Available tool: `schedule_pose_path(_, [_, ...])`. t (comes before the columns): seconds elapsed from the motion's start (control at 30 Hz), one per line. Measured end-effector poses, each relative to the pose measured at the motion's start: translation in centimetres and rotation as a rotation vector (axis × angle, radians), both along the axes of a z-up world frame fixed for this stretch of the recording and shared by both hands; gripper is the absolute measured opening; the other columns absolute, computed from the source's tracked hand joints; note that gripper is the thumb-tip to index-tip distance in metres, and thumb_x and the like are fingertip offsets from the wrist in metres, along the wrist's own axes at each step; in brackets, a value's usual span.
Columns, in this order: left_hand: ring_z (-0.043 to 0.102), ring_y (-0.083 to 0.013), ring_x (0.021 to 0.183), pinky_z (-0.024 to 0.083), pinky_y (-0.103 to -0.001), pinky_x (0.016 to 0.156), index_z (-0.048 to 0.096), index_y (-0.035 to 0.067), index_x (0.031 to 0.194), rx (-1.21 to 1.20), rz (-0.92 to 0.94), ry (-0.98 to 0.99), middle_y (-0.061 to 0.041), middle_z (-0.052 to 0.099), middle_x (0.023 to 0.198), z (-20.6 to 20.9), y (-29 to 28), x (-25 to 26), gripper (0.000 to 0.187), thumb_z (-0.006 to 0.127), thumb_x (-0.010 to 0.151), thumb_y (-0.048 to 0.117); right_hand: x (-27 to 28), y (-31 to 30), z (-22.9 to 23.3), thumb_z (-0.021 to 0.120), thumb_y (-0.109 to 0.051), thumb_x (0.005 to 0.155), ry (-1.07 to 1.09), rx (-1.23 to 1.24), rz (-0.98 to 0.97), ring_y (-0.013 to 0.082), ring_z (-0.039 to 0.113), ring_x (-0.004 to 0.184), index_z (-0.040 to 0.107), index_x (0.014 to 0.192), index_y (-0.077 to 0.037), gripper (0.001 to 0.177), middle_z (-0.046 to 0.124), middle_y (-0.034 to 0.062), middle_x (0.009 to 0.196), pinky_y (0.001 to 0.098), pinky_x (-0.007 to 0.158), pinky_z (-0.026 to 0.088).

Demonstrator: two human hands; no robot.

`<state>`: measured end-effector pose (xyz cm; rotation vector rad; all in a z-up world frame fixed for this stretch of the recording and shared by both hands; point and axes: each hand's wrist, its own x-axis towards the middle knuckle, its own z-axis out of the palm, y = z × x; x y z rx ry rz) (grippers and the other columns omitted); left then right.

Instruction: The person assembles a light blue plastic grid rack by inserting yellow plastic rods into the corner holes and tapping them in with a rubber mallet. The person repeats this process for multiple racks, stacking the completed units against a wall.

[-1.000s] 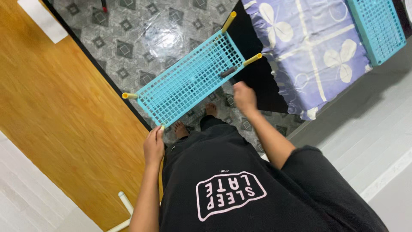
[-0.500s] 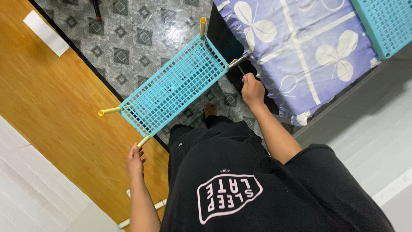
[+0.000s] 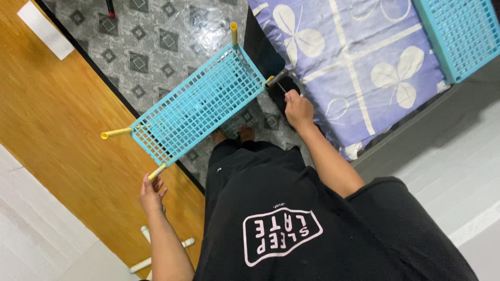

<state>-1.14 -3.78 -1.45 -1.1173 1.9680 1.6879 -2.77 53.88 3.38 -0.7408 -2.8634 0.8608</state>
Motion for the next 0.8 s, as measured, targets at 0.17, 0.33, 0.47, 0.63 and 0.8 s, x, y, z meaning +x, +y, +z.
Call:
schedule_pose_path(0.17, [0.066, -0.0183, 0.103, 0.055, -0.036, 0.077, 0.054, 0.018, 0.147, 0.018, 0.055, 0.037, -0.008, 0.070, 0.121, 0.0, 0.9, -0.2, 0.053, 0.045, 0.107, 0.051, -1.1, 0.2, 0.5, 0.053, -0.028, 0.106, -0.086, 0.037, 0.063, 0.0483, 0.065, 0.079, 0.061, 0.101, -0.009, 0.021, 0.068, 0.0236, 0.080, 0.0591, 0.067, 0.047])
schedule_pose_path(0.33, [0.069, -0.0175, 0.101, 0.055, -0.034, 0.073, 0.055, 0.017, 0.145, -0.011, 0.101, 0.037, -0.007, 0.071, 0.116, 0.1, 1.9, -1.2, 0.050, 0.046, 0.107, 0.047, -6.2, -0.6, 3.1, 0.051, -0.024, 0.106, 0.243, -0.035, 0.105, 0.0460, 0.067, 0.078, 0.061, 0.098, -0.009, 0.020, 0.070, 0.0206, 0.081, 0.0557, 0.064, 0.048])
schedule_pose_path(0.47, [0.067, -0.0158, 0.098, 0.055, -0.031, 0.071, 0.057, 0.017, 0.146, -0.003, 0.129, 0.024, -0.007, 0.071, 0.114, 0.1, 2.0, -0.5, 0.048, 0.047, 0.108, 0.046, -12.4, -1.1, 3.8, 0.049, -0.023, 0.109, 0.329, -0.117, 0.098, 0.0448, 0.068, 0.077, 0.062, 0.099, -0.008, 0.022, 0.069, 0.0203, 0.079, 0.0554, 0.064, 0.047])
schedule_pose_path(0.63, [0.065, -0.0121, 0.088, 0.052, -0.028, 0.064, 0.060, 0.015, 0.142, 0.075, 0.246, 0.054, -0.004, 0.070, 0.106, 0.3, 2.7, -0.9, 0.047, 0.055, 0.105, 0.044, -20.2, -1.2, 0.2, 0.049, -0.031, 0.109, 0.227, 0.036, 0.104, 0.0489, 0.067, 0.078, 0.063, 0.100, -0.008, 0.027, 0.070, 0.0233, 0.083, 0.0592, 0.066, 0.049])
schedule_pose_path(0.8, [0.054, -0.0081, 0.063, 0.042, -0.025, 0.052, 0.071, 0.006, 0.124, 0.086, 0.213, 0.125, 0.000, 0.064, 0.083, 1.8, 3.5, -1.4, 0.046, 0.062, 0.106, 0.047, -21.8, -1.1, -3.1, 0.044, -0.034, 0.108, 0.001, 0.053, 0.087, 0.0545, 0.064, 0.087, 0.065, 0.101, -0.010, 0.032, 0.070, 0.0279, 0.089, 0.0666, 0.073, 0.046])
